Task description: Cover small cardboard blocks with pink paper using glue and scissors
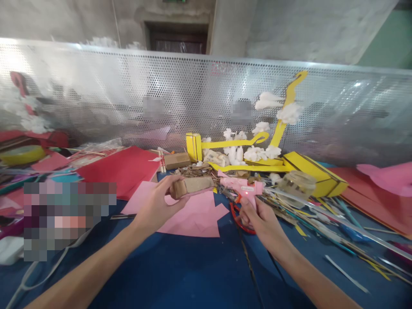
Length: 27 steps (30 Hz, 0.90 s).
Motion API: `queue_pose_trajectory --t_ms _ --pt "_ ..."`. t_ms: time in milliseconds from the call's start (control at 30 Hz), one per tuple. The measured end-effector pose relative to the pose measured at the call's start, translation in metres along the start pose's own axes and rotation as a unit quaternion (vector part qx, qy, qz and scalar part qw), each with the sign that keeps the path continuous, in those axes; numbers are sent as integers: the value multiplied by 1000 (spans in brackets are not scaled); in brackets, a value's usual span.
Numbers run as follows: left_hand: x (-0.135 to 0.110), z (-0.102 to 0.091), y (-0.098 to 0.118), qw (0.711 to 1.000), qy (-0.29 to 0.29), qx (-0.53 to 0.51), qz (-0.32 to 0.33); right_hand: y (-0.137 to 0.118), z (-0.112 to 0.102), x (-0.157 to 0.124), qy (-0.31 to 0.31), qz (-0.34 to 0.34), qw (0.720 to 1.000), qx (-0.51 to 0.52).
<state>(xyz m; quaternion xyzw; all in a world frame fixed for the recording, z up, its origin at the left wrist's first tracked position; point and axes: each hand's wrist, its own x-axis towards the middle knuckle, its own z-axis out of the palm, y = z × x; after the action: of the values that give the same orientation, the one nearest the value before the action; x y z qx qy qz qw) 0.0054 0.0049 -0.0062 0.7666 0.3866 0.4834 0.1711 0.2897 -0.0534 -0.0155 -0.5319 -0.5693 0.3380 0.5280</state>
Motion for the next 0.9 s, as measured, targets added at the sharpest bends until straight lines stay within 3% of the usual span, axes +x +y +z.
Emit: queue_pose_trajectory --t_ms 233,400,500,567,733,900 --pt "5 -1 5 981 3 -154 -116 -4 -2 -1 -4 22 999 35" --pt "10 -4 2 967 53 -199 -147 0 -17 8 18 1 1000 22" --pt "12 -5 -6 964 67 -199 -164 1 -50 12 43 -25 999 1" --pt "12 -6 -10 964 66 -198 -168 2 -81 9 71 -22 994 -77" --pt "11 -3 -13 970 60 -186 -143 16 -155 -17 105 27 936 -335" --pt "10 -2 -4 976 42 -167 -133 32 -182 -52 129 91 925 -346"
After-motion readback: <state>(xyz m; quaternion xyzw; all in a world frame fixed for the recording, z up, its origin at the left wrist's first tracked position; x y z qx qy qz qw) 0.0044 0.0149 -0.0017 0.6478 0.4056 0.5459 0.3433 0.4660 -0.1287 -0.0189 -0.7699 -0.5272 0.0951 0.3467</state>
